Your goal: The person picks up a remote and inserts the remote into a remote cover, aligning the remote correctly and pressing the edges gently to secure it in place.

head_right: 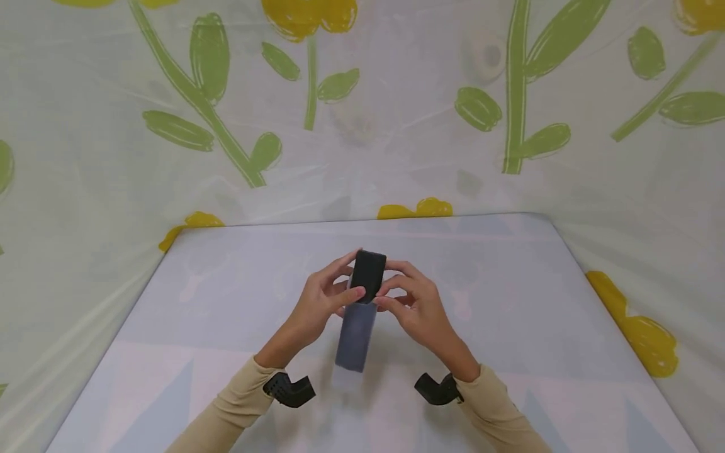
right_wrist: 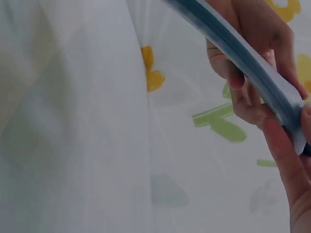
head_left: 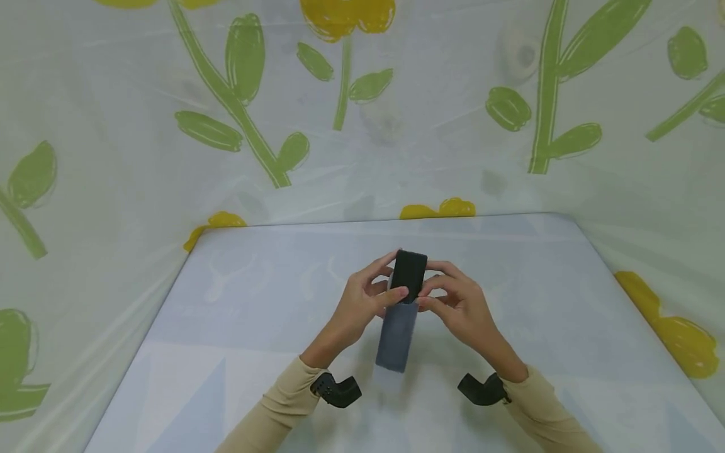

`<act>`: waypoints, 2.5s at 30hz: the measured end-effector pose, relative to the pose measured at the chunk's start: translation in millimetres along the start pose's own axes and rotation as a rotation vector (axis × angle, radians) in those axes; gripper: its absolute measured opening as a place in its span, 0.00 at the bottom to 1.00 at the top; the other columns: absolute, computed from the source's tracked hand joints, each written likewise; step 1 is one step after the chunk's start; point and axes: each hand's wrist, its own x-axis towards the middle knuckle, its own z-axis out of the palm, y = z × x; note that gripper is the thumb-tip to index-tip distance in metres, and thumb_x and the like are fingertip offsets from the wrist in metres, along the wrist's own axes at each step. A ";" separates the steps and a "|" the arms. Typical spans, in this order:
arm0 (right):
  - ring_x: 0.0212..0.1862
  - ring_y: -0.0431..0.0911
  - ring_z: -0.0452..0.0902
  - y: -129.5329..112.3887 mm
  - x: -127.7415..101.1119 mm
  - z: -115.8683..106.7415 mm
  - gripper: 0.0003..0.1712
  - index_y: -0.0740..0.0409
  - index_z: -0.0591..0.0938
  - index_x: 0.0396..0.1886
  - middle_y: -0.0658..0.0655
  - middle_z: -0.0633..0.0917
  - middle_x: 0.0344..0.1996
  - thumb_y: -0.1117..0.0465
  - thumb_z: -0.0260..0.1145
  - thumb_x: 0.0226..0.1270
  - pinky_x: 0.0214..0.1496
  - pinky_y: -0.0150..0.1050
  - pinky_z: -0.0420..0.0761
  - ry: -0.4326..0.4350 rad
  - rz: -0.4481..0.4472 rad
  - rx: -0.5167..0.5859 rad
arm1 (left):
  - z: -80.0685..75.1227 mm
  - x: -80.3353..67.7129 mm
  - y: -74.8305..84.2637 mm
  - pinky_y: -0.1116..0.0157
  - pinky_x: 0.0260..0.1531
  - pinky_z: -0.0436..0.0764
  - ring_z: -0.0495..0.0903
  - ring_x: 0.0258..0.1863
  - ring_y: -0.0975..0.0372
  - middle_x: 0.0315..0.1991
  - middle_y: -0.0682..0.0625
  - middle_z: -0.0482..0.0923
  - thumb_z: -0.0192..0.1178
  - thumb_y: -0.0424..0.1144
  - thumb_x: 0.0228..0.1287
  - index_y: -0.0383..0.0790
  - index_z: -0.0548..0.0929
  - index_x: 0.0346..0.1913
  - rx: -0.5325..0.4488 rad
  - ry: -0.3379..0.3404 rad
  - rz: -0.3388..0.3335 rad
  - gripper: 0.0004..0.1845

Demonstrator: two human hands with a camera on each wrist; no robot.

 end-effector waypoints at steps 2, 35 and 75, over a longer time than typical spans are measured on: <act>0.35 0.49 0.83 -1.9 3.1 -2.1 0.09 0.65 0.82 0.32 0.64 0.76 0.51 0.79 0.67 0.53 0.31 0.43 0.84 -0.010 0.050 0.038 | -2.8 -1.4 -2.1 0.62 0.26 0.83 0.81 0.43 0.56 0.50 0.43 0.71 0.65 0.37 0.61 0.52 0.70 0.67 -0.038 0.029 0.032 0.30; 0.28 0.48 0.79 -9.7 17.4 13.6 0.31 0.64 0.72 0.57 0.66 0.80 0.39 0.77 0.70 0.52 0.21 0.44 0.81 0.052 0.172 0.039 | 9.2 -2.0 -12.9 0.64 0.15 0.81 0.83 0.32 0.59 0.35 0.45 0.79 0.66 0.27 0.56 0.23 0.80 0.32 -0.110 0.284 0.150 0.07; 0.39 0.47 0.81 0.9 1.3 11.0 0.11 0.70 0.81 0.33 0.68 0.80 0.39 0.84 0.64 0.52 0.35 0.40 0.84 0.163 -0.057 0.058 | -6.8 7.7 16.4 0.62 0.18 0.80 0.76 0.36 0.57 0.49 0.45 0.71 0.67 0.31 0.56 0.49 0.71 0.66 0.100 -0.036 0.058 0.33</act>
